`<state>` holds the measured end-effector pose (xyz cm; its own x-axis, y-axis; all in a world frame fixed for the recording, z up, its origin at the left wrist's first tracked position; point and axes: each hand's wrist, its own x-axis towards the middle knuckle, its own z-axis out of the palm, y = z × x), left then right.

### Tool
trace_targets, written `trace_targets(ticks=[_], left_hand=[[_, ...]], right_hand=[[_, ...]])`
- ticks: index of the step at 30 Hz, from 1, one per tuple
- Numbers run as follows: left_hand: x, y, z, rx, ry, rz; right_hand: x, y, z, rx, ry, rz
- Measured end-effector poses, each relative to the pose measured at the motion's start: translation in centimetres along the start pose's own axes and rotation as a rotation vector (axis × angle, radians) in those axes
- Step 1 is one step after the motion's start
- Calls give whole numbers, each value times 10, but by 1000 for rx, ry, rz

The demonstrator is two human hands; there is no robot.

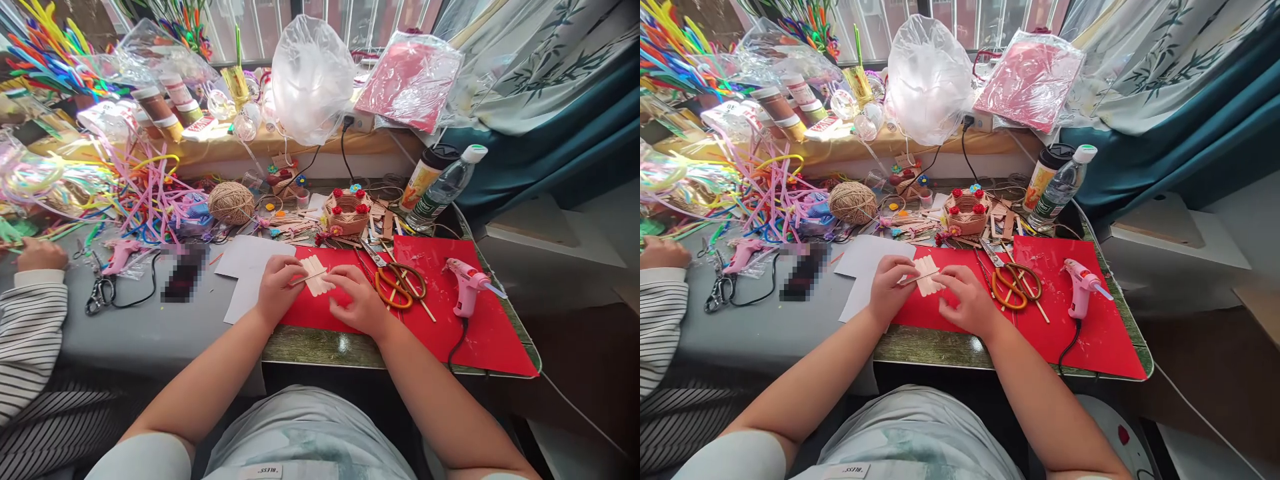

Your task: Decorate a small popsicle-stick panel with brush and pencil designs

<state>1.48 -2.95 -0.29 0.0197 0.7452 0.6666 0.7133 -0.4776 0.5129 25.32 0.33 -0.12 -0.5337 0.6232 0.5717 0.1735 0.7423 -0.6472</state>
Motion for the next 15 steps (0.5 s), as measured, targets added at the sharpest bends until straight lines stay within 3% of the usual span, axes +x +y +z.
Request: trace_targets(ticks=[6,13,15], left_hand=[[-2,3,2,37,-56,65],[0,0,4,37,-65,57],[2,-3,3,40,-48,35]], right_hand=[[0,5,5,-185,9,-75],[2,-1,1,-115,68,-78],[2,-4,0,-75,135,-39]])
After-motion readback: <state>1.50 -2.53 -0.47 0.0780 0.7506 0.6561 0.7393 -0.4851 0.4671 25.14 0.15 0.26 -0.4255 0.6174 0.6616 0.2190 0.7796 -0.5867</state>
